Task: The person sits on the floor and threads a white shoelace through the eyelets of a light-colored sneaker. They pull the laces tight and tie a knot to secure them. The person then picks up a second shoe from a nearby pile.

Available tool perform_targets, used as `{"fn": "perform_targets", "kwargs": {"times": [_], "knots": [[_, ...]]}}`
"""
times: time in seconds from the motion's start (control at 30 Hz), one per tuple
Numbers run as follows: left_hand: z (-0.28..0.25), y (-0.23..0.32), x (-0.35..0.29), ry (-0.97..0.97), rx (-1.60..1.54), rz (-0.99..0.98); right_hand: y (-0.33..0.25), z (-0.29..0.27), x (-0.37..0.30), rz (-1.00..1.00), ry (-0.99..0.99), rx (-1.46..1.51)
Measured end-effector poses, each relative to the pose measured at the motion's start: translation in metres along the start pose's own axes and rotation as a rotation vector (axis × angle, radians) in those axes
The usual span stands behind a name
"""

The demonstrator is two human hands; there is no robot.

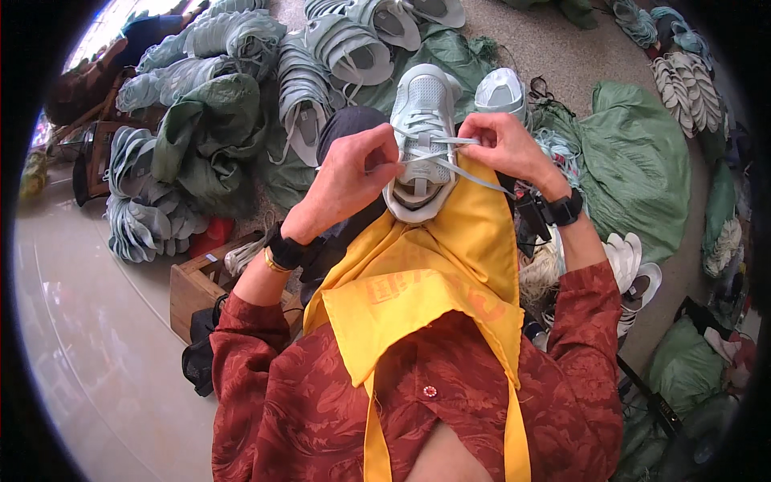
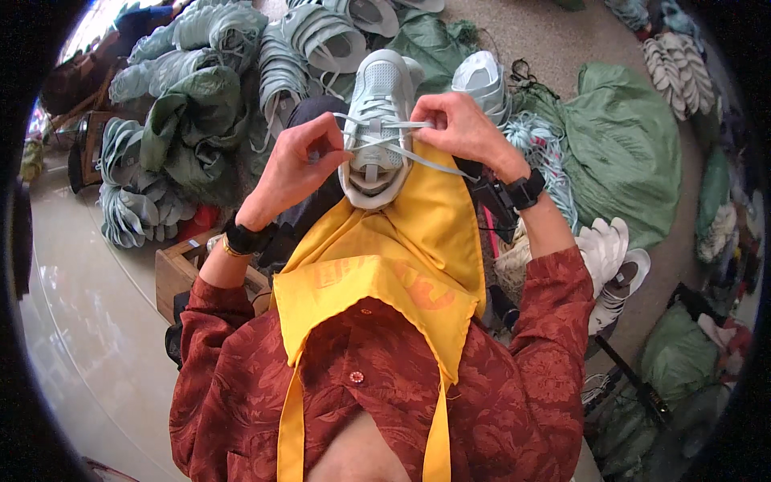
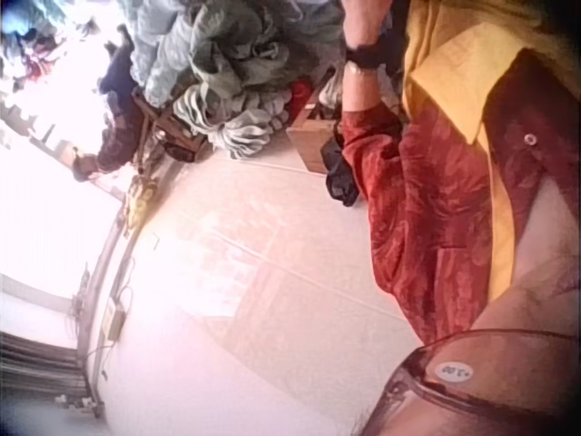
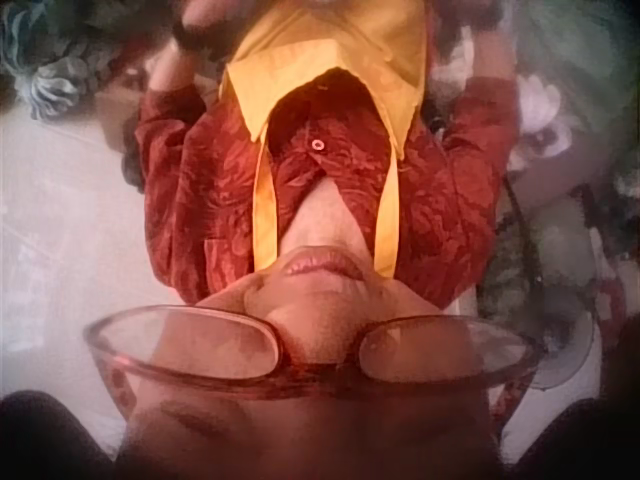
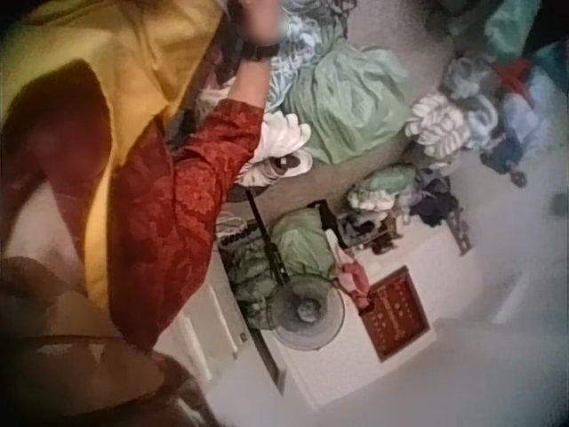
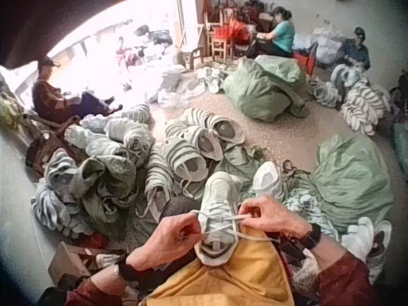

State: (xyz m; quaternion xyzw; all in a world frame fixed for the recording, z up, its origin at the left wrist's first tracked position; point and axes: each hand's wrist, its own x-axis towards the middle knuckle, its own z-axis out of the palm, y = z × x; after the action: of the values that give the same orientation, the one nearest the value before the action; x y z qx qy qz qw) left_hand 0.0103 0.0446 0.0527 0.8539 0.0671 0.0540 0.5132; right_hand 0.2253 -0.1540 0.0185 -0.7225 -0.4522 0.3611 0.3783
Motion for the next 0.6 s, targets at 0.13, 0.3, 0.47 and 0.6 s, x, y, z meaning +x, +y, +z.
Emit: {"fn": "perform_targets", "kwargs": {"times": [0.13, 0.3, 0.47, 0.6], "knots": [[0.0038, 0.0003, 0.001, 0.055, 0.2, 0.139, -0.0007, 0.003, -0.004, -0.041, 0.035, -0.072], [0.0064, 0.0014, 0.0009, 0.077, 0.396, 0.224, -0.0009, 0.0044, -0.0063, -0.045, 0.072, -0.037], [0.0079, 0.0039, -0.0001, 0.114, 0.48, 0.29, -0.0062, 0.0054, -0.0048, -0.043, 0.1, -0.11], [0.0083, 0.0015, -0.0015, 0.115, 0.315, 0.204, -0.006, 0.0088, -0.0038, -0.112, 0.115, -0.152]]}}
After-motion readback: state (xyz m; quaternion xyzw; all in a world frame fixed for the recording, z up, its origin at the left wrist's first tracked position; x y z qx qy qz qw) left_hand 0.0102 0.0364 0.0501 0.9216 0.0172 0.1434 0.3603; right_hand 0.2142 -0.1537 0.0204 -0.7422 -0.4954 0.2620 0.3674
